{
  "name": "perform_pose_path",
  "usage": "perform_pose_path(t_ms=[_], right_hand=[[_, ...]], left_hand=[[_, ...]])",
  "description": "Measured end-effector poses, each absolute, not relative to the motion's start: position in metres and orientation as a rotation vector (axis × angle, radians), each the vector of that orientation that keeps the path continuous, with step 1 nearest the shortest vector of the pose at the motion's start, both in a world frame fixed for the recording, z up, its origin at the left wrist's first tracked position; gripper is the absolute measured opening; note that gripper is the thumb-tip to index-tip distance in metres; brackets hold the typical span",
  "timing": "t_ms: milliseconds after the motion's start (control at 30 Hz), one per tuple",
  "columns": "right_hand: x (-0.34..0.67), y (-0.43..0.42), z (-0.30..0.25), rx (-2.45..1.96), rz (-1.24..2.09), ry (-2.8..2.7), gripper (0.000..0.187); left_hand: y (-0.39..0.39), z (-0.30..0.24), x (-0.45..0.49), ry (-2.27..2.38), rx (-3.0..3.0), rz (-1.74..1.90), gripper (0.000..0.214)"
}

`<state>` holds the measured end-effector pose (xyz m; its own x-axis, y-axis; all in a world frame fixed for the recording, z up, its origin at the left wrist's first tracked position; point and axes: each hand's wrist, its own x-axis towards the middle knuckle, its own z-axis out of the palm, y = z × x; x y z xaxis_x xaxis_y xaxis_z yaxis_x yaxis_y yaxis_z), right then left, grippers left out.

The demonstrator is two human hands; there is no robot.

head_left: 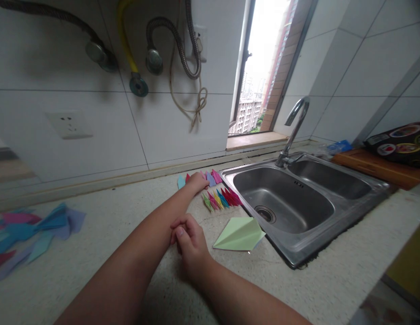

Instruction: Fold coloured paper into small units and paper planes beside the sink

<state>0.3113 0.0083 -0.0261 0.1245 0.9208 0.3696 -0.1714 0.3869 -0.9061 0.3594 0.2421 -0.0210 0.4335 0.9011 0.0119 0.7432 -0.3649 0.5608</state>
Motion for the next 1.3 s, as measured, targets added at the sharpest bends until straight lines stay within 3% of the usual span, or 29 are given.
perform_pose_path(t_ms=[1300], right_hand=[[0.3150,0.0113,-0.0267,-0.890,0.910,-1.245,0.018]], left_hand=[[0.2404,-0.0188,0.3631,1.465,2.139,0.421,0.016]])
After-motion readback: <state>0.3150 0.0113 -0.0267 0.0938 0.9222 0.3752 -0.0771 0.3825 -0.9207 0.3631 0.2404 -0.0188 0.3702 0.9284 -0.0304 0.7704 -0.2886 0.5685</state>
